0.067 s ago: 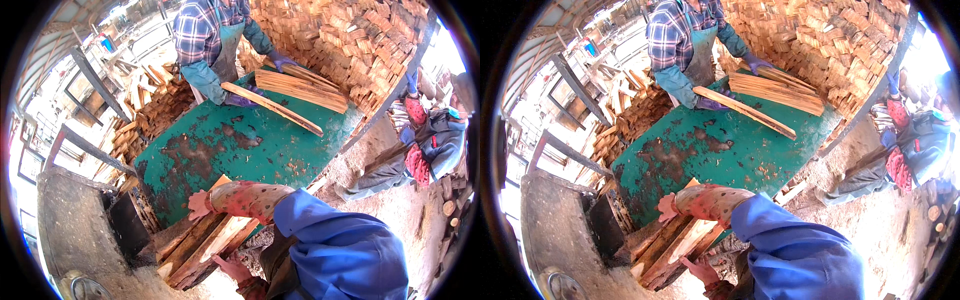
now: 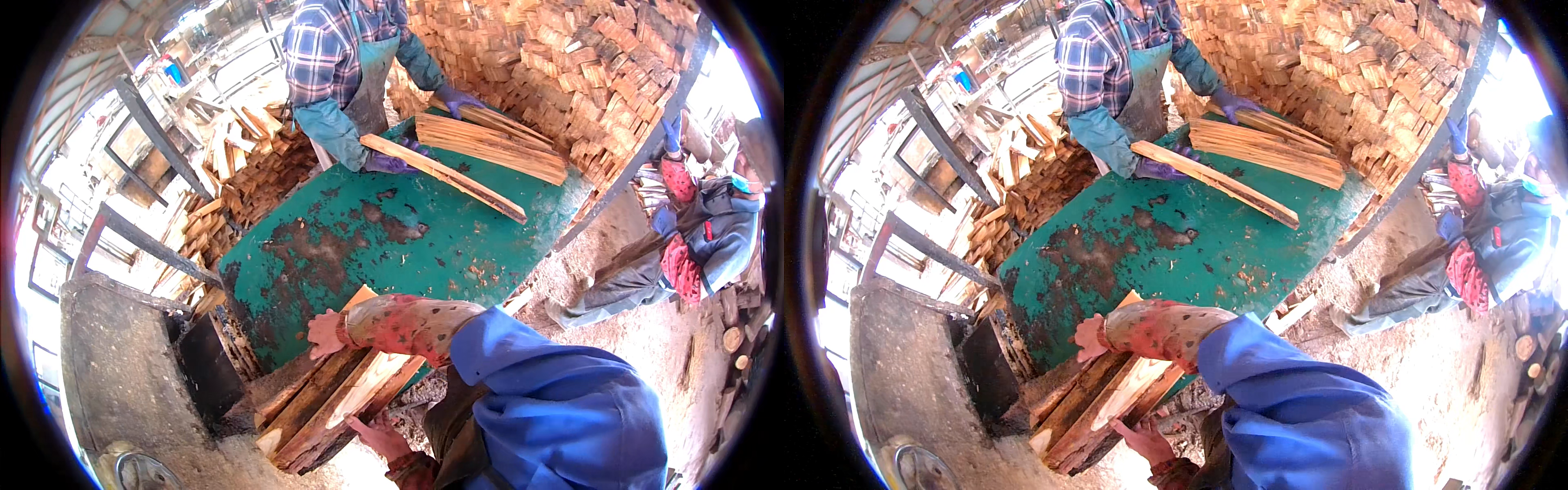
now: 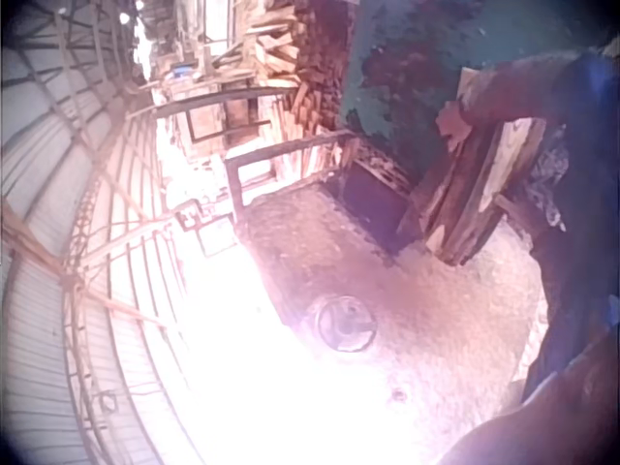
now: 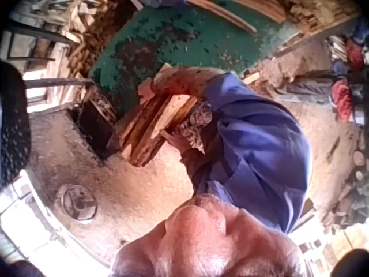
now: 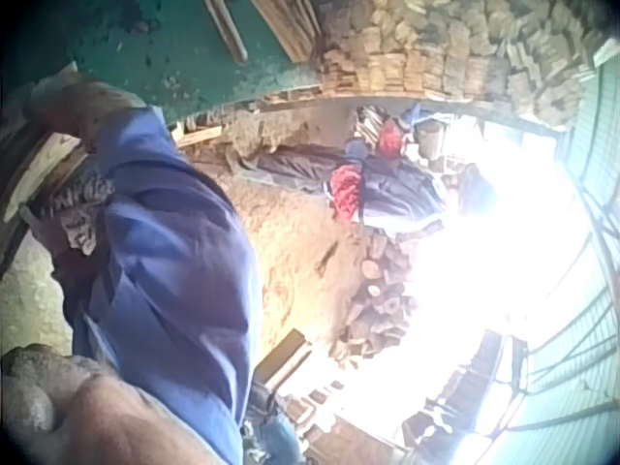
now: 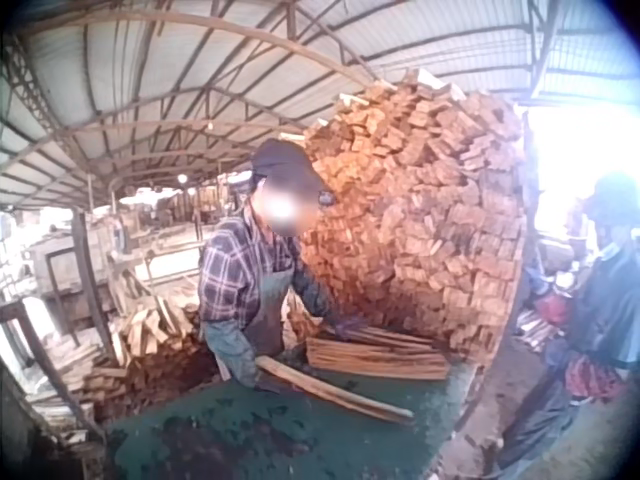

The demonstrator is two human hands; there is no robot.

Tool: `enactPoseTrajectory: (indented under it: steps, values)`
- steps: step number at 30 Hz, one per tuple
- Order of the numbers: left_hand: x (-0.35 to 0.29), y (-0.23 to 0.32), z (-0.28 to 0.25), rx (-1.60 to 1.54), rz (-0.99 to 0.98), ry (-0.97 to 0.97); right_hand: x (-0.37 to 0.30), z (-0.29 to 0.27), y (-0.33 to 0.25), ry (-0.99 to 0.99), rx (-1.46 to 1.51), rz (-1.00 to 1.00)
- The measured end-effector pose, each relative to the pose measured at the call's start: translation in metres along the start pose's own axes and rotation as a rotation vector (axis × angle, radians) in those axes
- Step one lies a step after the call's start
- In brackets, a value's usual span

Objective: The person repeatedly picks up stacks of cut wooden planks from a green conveyor table and carries them to a nearby storage rack. They place the planks into the rack, organizing them alongside other wood, and then return to the table to repeat the process.

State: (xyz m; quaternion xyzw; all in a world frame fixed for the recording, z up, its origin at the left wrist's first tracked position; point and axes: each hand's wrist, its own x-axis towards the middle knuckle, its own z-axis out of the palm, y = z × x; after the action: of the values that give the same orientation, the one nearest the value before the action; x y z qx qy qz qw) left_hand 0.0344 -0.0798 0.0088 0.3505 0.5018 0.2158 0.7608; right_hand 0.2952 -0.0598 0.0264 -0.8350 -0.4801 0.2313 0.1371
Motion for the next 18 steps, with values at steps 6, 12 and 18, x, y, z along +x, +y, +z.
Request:
enactPoseTrajectory:
  steps: [6,12,18]
  values:
    - [0.000,0.007,-0.005,0.026,-0.042,-0.013,-0.064,-0.002,-0.028,0.239,-0.111,-0.205]
    - [-0.006,0.009,0.002,0.059,-0.073,0.019,-0.127,0.041,-0.043,0.608,-0.012,-0.272]
    - [0.014,0.002,-0.020,0.132,-0.264,-0.003,-0.131,0.047,-0.046,0.494,0.033,-0.137]
